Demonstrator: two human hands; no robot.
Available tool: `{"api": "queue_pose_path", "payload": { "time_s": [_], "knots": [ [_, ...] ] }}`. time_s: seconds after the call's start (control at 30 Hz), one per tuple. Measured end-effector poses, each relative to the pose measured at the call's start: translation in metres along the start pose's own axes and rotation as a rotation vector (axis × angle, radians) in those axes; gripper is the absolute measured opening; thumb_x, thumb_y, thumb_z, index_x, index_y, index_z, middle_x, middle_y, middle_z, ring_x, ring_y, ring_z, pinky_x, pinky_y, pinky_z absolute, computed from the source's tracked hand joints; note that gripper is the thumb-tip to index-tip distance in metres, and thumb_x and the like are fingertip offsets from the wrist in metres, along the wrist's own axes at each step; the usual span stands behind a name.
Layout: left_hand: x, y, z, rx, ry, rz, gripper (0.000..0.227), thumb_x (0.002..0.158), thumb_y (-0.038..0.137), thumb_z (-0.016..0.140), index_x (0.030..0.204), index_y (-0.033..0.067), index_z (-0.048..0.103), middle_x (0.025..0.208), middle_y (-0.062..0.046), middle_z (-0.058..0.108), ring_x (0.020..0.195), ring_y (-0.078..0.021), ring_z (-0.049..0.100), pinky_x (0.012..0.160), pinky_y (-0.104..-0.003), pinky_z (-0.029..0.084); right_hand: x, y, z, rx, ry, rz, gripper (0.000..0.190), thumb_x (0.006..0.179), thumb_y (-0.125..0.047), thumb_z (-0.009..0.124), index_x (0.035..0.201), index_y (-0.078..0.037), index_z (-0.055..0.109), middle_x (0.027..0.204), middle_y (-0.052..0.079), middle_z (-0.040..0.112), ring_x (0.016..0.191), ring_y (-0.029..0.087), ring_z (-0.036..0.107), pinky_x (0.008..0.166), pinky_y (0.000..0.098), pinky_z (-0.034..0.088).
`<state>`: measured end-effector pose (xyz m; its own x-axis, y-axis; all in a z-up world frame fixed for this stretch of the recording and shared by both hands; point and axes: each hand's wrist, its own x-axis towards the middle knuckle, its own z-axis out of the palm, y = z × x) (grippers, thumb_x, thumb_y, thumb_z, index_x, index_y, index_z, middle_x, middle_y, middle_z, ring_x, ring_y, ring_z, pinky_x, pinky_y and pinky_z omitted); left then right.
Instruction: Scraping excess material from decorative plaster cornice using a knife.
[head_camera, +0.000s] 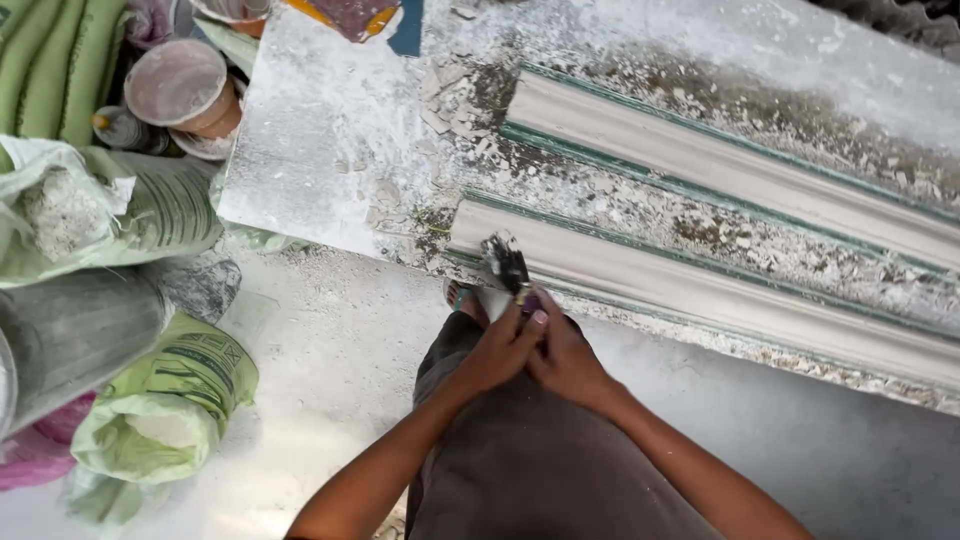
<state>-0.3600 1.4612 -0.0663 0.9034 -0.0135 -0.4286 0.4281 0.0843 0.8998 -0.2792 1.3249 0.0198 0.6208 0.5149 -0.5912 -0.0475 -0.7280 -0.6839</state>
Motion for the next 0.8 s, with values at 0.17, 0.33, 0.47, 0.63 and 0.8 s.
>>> {"api": "queue_pose_path", "payload": {
  "time_s": [0.17,0.33,0.47,0.63,0.8],
  "knots": [
    [0.015,-0.011,-0.033,-0.076,0.239,0.047,0.042,0.109,0.038,0.047,0.135,0.006,0.054,0.11,-0.011,0.066,0.093,-0.017,0.06,0.081,-0.035,0.051,-0.004,0.034,-0.004,-0.096,-0.001,-0.5,0.08,0.095,-0.022,0.07,0.16,-0.011,0.025,0.16,0.029,0.03,0.146,0.043,0.033,0.111,0.0457,0.04],
    [-0.008,0.036,-0.12,0.59,0.283,0.366,0.042,0.109,0.039,0.055,0.137,0.0076,0.06,0.111,-0.014,0.072,0.091,-0.0199,0.072,0.077,-0.035,0.058,-0.015,0.144,-0.008,-0.034,0.102,-0.166,0.06,0.1,-0.027,0.067,0.154,-0.013,0.044,0.151,0.018,0.048,0.143,0.035,0.043,0.115,0.0465,0.04],
    [-0.019,0.122,-0.14,1.162,0.056,-0.072,0.045,0.101,0.046,0.051,0.136,0.0214,0.062,0.099,-0.009,0.072,0.084,-0.0297,0.073,0.072,-0.044,0.058,-0.023,0.218,0.009,0.294,0.328,0.215,0.078,0.095,-0.035,0.063,0.16,-0.011,0.029,0.144,0.018,0.054,0.126,0.03,0.059,0.101,0.0439,0.054],
    [0.014,0.141,-0.161,1.498,-0.262,0.082,0.041,0.104,0.047,0.045,0.134,0.0245,0.062,0.106,-0.006,0.072,0.092,-0.032,0.071,0.073,-0.048,0.058,-0.008,0.219,0.019,0.409,0.595,0.356,0.099,0.093,-0.038,0.066,0.166,-0.011,0.004,0.154,0.026,0.041,0.129,0.038,0.056,0.102,0.0474,0.051],
    [0.036,0.164,-0.191,1.572,-0.533,0.213,0.044,0.103,0.038,0.044,0.145,0.0304,0.051,0.117,-0.007,0.07,0.085,-0.0353,0.071,0.068,-0.05,0.057,0.03,0.189,0.023,0.541,0.694,0.337,0.112,0.094,-0.052,0.06,0.162,-0.011,-0.019,0.172,0.027,0.003,0.148,0.046,0.036,0.115,0.0465,0.041]
  ]
}}
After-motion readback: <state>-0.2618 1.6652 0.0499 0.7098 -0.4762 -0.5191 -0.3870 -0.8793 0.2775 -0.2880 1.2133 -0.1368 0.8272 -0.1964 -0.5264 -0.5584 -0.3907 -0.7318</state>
